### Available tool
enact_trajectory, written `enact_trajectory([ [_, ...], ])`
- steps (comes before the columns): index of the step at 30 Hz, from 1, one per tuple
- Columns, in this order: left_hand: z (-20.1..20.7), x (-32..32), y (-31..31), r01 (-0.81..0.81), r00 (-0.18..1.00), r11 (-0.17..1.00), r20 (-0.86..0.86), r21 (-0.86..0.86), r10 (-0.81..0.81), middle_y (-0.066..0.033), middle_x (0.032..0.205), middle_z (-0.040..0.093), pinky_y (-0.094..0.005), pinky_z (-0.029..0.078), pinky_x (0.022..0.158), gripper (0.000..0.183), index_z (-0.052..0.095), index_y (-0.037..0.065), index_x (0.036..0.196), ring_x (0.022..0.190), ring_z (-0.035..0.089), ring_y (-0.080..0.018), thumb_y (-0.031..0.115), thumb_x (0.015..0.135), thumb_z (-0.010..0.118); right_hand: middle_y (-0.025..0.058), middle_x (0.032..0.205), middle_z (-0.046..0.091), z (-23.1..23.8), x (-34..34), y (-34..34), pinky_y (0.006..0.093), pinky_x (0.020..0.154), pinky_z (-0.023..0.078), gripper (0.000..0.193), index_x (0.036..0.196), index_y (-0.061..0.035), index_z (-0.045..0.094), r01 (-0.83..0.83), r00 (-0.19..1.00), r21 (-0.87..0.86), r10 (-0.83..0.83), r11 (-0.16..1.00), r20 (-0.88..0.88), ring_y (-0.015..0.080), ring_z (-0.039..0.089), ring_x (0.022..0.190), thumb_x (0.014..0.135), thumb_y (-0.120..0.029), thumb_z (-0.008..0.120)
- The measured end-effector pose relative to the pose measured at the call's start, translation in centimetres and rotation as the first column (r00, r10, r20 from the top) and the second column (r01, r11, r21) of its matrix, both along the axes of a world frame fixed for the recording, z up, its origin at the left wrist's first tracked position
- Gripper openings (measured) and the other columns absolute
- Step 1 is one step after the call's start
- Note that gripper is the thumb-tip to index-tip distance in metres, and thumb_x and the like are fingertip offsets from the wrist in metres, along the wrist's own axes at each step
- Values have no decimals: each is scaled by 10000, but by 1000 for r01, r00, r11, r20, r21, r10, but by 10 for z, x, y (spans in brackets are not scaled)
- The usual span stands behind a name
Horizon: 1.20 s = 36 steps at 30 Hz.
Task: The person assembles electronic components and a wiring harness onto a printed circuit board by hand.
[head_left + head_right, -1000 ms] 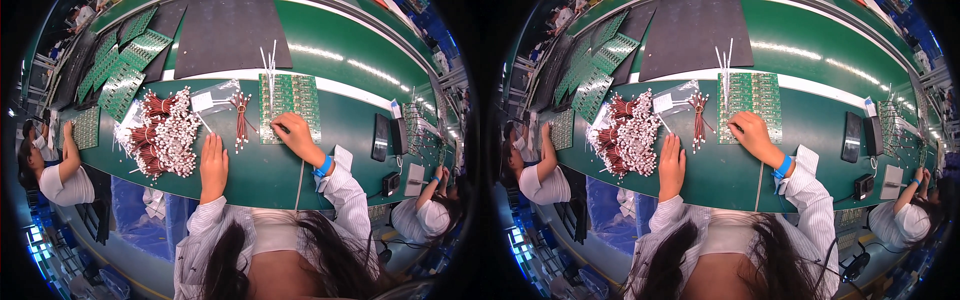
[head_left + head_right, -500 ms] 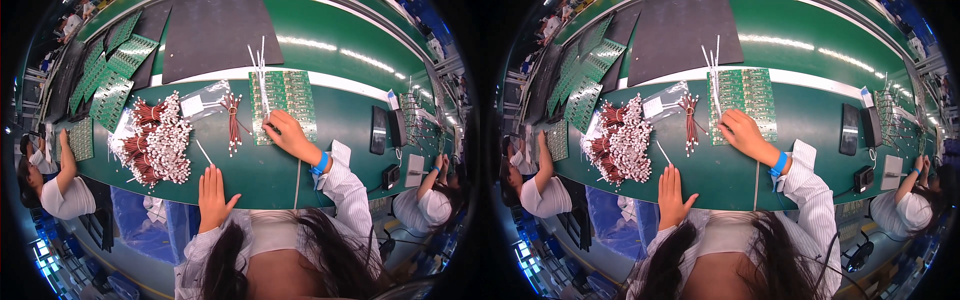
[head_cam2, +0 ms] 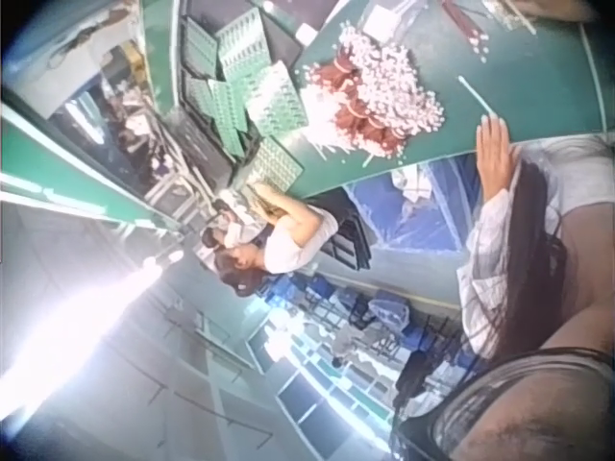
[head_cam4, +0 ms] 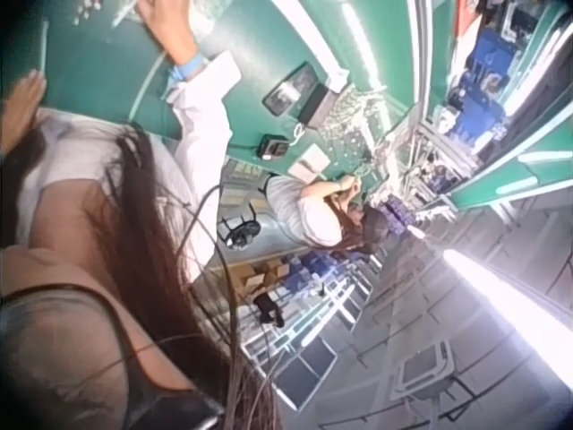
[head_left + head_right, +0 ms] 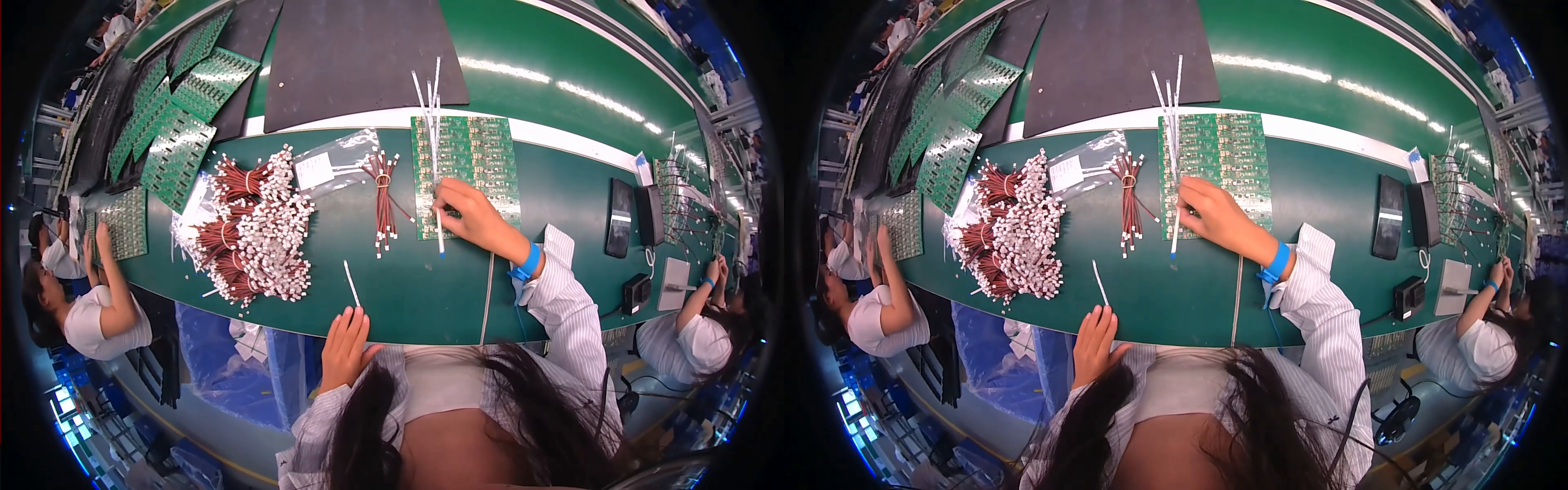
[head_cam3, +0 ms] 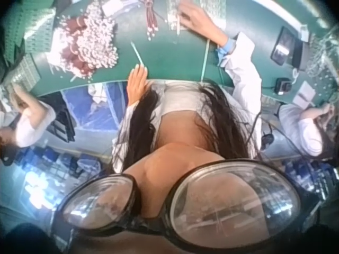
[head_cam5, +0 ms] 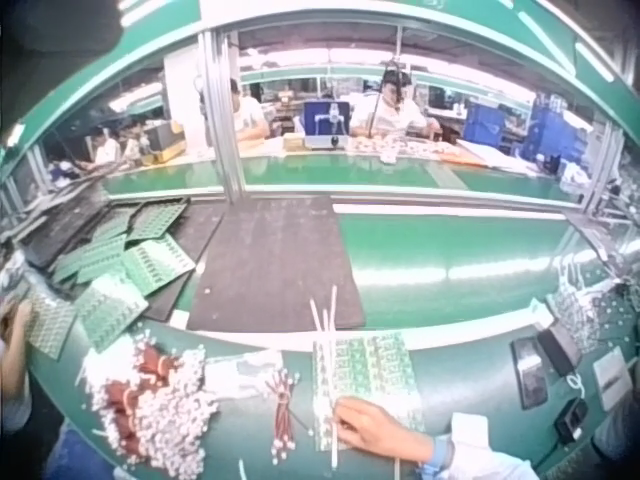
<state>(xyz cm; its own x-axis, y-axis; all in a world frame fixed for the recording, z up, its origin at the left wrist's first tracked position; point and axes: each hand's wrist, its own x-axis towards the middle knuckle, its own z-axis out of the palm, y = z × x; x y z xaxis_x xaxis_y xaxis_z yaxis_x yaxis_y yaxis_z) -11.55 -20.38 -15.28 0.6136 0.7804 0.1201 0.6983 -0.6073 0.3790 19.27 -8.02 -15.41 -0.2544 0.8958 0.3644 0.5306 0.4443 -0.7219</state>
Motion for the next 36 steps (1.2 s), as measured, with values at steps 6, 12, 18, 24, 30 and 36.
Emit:
enact_trajectory([
  [6,-2,-12,-7,42,989,998,141,46,-48,-135,1112,589,-391,443,913,332,595,-2,1048,1078,545,-292,82,736,673,106,740,456,-4,3,0,330,592,405,146,736,20,466,-84,992,-46,79,995,-94,251,484,676,683,62,595],
  [12,-2,-10,3,-89,906,996,418,25,70,-152,946,645,-371,493,831,113,612,-16,863,928,623,-299,-34,752,606,100,730,449,-3,1,3,319,587,403,150,729,18,456,-74,995,-54,69,996,-75,238,486,656,684,65,591],
  [18,23,22,51,-417,600,839,587,-351,544,-152,889,657,-338,491,809,110,594,-40,844,853,640,-242,-19,855,487,101,718,433,-6,3,6,321,579,395,157,722,14,431,-49,998,20,50,999,-42,238,475,642,685,73,572],
  [24,39,39,101,-202,14,700,713,-685,701,-165,832,623,-343,505,735,229,540,-71,960,780,625,-236,146,921,478,124,740,426,-7,1,5,383,599,396,190,740,-2,407,-93,996,-12,93,996,-10,301,464,660,689,34,587],
  [30,53,62,113,38,15,716,717,-697,697,-163,866,626,-333,491,760,256,525,-63,1011,829,621,-241,172,926,470,118,788,470,-5,4,-1,364,605,413,155,781,-8,458,-66,997,-6,65,998,-34,298,502,707,715,4,598],
  [36,68,99,107,191,17,690,705,-698,709,-201,968,612,-351,487,836,287,526,-88,1050,897,614,-264,164,929,460,92,731,564,40,3,-37,275,549,440,118,824,2,566,113,994,156,-111,981,-20,201,550,614,723,45,609],
])
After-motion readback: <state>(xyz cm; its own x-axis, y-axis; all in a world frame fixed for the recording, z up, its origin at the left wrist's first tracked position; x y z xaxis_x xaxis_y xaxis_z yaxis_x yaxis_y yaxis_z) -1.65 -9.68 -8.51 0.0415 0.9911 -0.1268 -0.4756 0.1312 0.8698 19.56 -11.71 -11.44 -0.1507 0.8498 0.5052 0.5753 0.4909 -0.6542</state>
